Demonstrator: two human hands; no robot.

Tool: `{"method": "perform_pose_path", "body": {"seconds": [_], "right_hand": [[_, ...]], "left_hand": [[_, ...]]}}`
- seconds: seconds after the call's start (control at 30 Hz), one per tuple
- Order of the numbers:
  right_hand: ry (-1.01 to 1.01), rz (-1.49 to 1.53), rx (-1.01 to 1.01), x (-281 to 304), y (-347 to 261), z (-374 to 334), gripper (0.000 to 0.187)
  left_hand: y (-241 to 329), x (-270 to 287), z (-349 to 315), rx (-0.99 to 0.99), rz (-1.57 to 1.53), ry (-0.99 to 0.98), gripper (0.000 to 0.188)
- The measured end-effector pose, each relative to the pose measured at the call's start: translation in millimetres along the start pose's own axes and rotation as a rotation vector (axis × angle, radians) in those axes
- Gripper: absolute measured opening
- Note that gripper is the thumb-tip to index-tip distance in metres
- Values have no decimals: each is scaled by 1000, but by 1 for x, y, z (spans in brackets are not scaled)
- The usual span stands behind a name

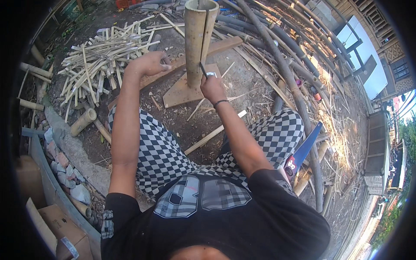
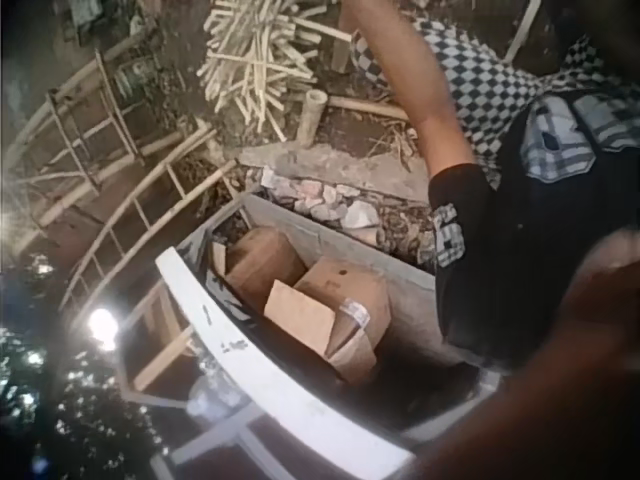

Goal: The person cuts bamboo poles into thin strips using a machete. They hold the poles against a wooden block and split them by hand into multiple narrow pieces.

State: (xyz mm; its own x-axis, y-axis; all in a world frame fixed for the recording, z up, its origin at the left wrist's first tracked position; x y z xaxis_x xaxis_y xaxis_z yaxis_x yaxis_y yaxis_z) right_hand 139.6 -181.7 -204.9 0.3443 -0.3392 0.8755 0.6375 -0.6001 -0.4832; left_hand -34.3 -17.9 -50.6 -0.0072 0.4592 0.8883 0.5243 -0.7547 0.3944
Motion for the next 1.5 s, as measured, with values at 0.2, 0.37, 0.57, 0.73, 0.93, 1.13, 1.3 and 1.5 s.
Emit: {"method": "perform_pose_path", "body": {"seconds": [0.2,0.37,0.57,0.73,0.93,1.13,1.3,1.5], "right_hand": [[15,128,41,-5,8,8,42],[30,232,67,24,2,-13,37],[516,415,387,176,-80,-27,33],[1096,399,795,355,-182,-4,29],[1075,259,682,339,-188,-9,29],[105,-46,86,-19,25,15,30],[67,-48,189,-14,30,19,31],[224,110,220,49,9,8,33]], "left_hand": [[2,1,-7,37,-25,22,38],[5,0,-7,44,-54,-2,38],[1,-16,-4,39,-42,27,40],[-6,-24,-4,43,-38,7,42],[-10,-2,-15,80,-58,28,42],[-1,-8,-2,70,-57,-9,43],[-3,-1,-14,102,-53,-21,46],[-7,0,-8,94,-40,-11,45]]}}
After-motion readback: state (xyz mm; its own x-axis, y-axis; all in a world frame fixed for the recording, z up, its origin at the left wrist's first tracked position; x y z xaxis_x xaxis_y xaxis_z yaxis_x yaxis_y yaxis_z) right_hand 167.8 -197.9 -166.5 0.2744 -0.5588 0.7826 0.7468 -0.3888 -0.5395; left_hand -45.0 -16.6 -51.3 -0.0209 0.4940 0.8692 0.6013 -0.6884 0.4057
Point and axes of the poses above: each hand's wrist, its own z-axis towards the middle knuckle, its own x-axis out of the back of the hand, y = z × x, the point moved 2 cm from there along z, towards the middle knuckle, and after that the axes turned 6 degrees about -z, right-handed, at the moved point
